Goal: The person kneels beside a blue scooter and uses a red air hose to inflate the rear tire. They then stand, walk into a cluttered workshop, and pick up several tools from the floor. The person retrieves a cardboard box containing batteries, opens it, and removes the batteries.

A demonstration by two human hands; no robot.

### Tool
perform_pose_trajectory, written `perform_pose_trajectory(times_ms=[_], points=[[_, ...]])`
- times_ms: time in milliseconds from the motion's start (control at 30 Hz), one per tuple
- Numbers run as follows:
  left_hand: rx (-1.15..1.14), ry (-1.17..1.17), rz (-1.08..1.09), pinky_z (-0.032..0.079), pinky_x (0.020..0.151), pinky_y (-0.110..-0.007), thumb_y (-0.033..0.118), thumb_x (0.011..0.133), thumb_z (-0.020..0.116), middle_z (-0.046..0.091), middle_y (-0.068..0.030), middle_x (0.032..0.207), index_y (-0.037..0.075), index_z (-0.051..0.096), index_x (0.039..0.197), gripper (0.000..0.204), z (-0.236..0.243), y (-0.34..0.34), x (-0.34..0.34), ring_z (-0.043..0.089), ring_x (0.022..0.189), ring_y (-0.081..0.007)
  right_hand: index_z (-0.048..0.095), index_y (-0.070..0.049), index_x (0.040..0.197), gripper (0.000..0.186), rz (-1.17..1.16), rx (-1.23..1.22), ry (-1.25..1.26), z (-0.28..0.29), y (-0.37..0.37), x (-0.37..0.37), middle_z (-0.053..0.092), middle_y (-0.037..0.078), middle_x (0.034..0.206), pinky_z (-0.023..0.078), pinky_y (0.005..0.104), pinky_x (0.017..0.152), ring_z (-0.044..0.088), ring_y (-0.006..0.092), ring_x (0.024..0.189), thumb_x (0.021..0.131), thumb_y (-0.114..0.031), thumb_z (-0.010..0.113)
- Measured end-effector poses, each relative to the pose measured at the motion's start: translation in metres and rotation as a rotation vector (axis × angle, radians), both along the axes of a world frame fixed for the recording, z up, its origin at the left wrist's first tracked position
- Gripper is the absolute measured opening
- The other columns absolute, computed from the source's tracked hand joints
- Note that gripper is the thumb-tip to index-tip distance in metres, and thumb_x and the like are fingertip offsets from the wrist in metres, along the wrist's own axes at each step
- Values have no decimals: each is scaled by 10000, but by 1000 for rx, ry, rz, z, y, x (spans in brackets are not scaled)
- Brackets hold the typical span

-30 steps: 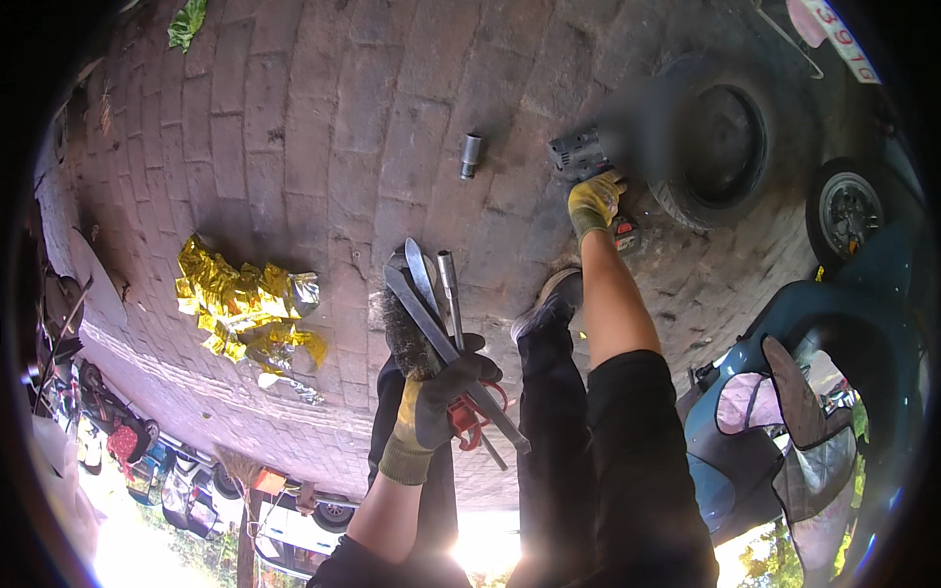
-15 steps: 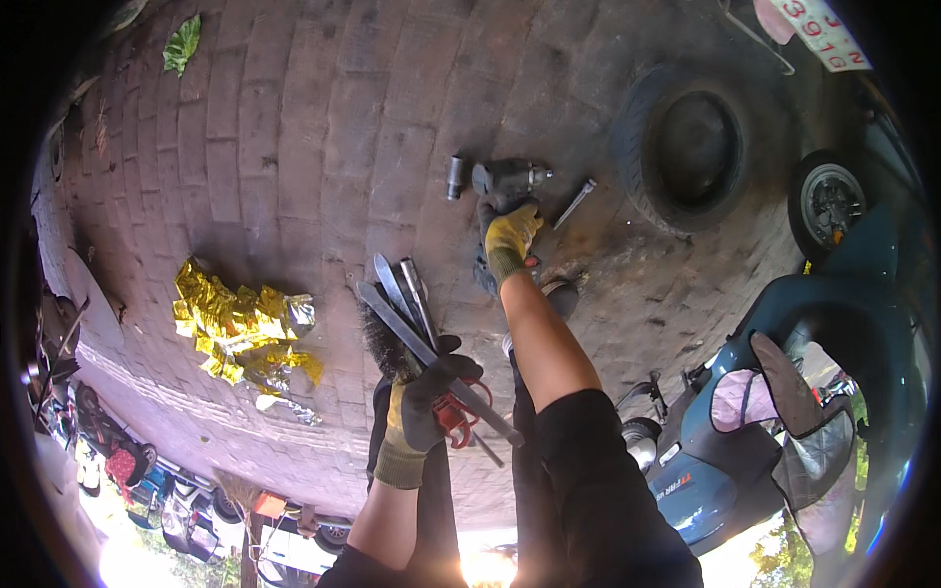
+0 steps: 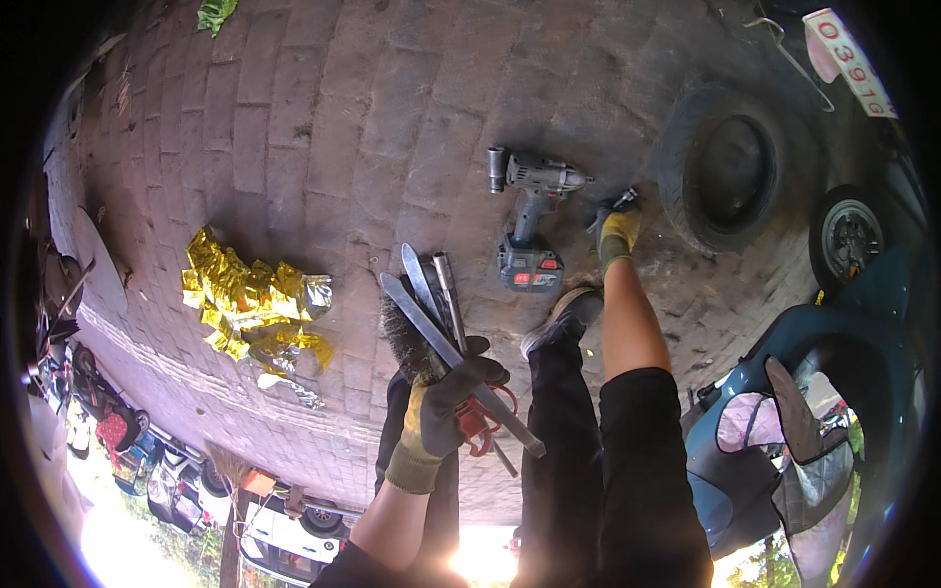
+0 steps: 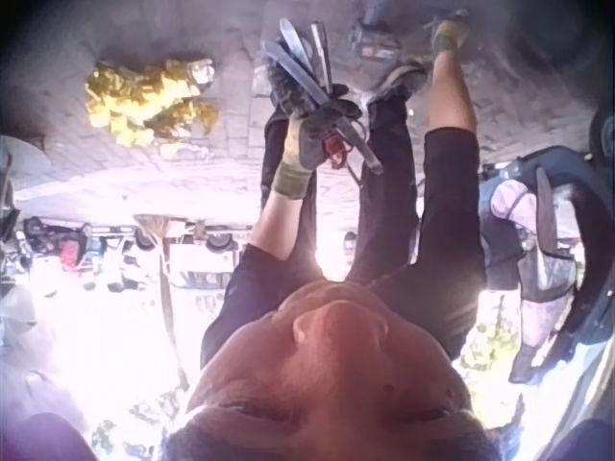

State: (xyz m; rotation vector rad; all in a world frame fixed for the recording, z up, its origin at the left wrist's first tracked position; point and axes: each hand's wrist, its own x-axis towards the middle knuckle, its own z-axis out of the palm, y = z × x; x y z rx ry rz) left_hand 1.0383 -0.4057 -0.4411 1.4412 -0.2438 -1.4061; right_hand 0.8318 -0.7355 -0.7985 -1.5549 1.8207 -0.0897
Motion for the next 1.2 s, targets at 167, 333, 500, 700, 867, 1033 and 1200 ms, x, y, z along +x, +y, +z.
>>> perform_pose_trajectory(times_ms=[167,333,500,700,867,1033,1200], points=[[25,16,53,530,1030,-401,106,870,795,667,-159,1242,-7,571,1330,524,1,-1,1,661,1167,-287,679,-89,1087,262,-333,295,-410,73,22,56,689,98,813,563,407,689,656,234,655,907,-274,725],[-19,104,122,542,1031,-408,43,863,786,641,-174,1298,-8,543,1362,557,-3,3,-3,662,1193,-295,683,0,1057,247,925,-278,201,152,61,199,691,228,1136,561,457,880,693,382,1050,961,-222,632],[97,418,396,552,1037,-435,15,855,785,630,-171,1313,-11,540,1368,569,-2,11,-4,658,1218,-303,716,-94,1052,179,1245,-132,690,119,76,270,666,176,1128,577,424,864,708,306,1023,939,-217,651],[93,380,410,569,1017,-426,39,935,697,624,-175,1310,-13,557,1340,432,2,10,-2,660,1209,-288,696,-78,1148,253,1226,-150,504,105,81,256,673,153,1200,561,401,895,672,283,1128,929,-203,674],[71,220,294,580,973,-413,171,1038,592,658,-187,1247,-33,528,1361,387,8,3,2,674,1164,-288,699,-41,1071,305,319,647,-571,184,55,185,706,141,1138,518,403,988,685,198,1011,850,-218,812],[66,353,400,586,939,-408,180,1065,519,675,-190,1212,-85,482,1382,415,12,-4,2,681,1130,-289,631,-111,1289,372,-188,898,-958,237,36,116,687,36,985,491,462,1072,673,187,902,925,-141,700],[88,420,399,565,962,-392,191,1073,460,677,-188,1211,-79,485,1385,413,11,-6,-1,674,1130,-277,607,-134,1361,435,-574,821,-853,201,59,95,685,24,1007,474,495,1110,671,184,946,934,-152,689]])
